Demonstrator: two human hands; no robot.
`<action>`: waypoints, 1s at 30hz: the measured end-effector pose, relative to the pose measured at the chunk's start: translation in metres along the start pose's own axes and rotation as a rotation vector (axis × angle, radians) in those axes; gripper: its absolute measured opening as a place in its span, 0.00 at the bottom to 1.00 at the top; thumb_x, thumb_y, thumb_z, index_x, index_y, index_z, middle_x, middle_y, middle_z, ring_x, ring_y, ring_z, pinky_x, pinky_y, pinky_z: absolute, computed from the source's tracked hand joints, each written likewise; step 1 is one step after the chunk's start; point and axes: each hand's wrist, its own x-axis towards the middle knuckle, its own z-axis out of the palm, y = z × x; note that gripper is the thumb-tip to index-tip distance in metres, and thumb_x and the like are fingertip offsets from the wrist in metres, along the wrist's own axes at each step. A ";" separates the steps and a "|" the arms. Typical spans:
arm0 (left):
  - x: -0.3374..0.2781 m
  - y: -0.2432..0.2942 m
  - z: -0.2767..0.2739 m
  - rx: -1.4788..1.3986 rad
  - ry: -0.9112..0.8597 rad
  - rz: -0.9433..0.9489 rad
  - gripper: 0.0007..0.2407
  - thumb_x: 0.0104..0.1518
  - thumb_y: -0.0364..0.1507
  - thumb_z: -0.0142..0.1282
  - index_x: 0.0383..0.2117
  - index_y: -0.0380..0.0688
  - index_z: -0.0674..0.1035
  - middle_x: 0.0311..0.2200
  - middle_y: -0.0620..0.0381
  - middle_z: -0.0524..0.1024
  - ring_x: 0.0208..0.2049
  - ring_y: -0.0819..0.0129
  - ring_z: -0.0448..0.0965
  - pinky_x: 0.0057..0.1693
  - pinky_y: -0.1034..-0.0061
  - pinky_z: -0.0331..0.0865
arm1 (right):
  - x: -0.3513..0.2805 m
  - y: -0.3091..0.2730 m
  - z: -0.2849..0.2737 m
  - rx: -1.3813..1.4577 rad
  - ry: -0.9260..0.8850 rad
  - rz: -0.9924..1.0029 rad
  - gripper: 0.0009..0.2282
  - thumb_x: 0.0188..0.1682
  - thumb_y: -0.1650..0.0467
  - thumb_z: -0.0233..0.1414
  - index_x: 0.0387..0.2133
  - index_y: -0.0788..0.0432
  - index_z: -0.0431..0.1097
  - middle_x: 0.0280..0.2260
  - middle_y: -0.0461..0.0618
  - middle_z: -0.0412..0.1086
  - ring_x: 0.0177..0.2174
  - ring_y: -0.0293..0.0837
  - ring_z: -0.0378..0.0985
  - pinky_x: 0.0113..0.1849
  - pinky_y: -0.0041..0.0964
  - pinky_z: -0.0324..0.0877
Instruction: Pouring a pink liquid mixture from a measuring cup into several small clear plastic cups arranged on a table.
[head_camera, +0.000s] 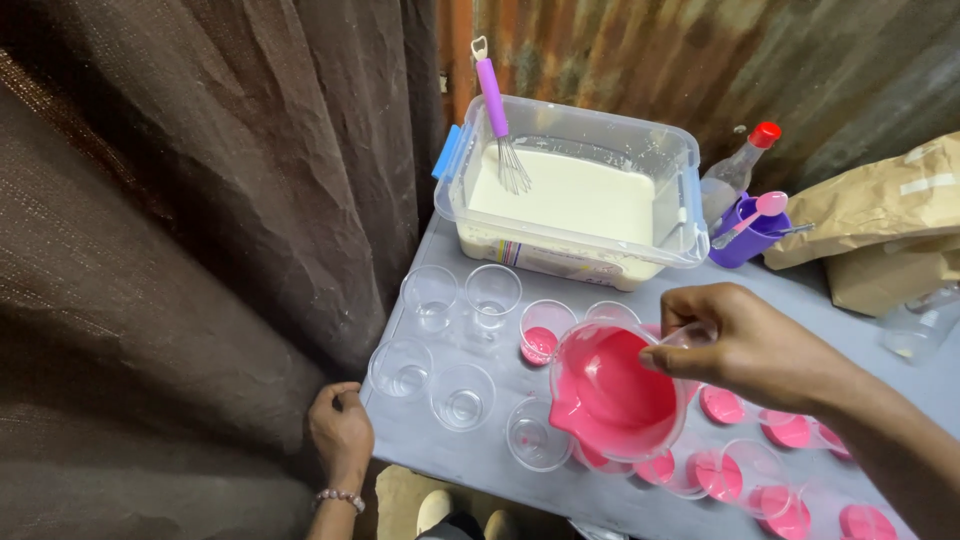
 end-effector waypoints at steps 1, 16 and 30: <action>0.000 0.001 0.000 0.000 0.000 0.000 0.14 0.61 0.27 0.47 0.39 0.41 0.89 0.47 0.47 0.88 0.54 0.47 0.83 0.61 0.52 0.74 | 0.000 -0.001 0.003 0.000 -0.001 0.000 0.17 0.49 0.69 0.72 0.19 0.62 0.70 0.20 0.47 0.61 0.24 0.43 0.58 0.29 0.43 0.54; -0.005 0.005 -0.004 0.000 -0.001 -0.003 0.13 0.62 0.27 0.49 0.38 0.41 0.89 0.44 0.47 0.89 0.50 0.47 0.85 0.58 0.53 0.76 | -0.007 -0.034 0.017 -0.270 0.022 -0.032 0.19 0.48 0.66 0.69 0.20 0.59 0.63 0.21 0.46 0.63 0.25 0.42 0.60 0.29 0.43 0.60; -0.003 0.000 -0.001 -0.001 0.004 0.030 0.14 0.61 0.28 0.47 0.37 0.41 0.89 0.45 0.46 0.88 0.51 0.46 0.84 0.58 0.51 0.74 | -0.016 -0.048 0.017 -0.414 0.041 -0.042 0.18 0.45 0.62 0.66 0.19 0.57 0.65 0.21 0.45 0.69 0.27 0.43 0.65 0.33 0.43 0.63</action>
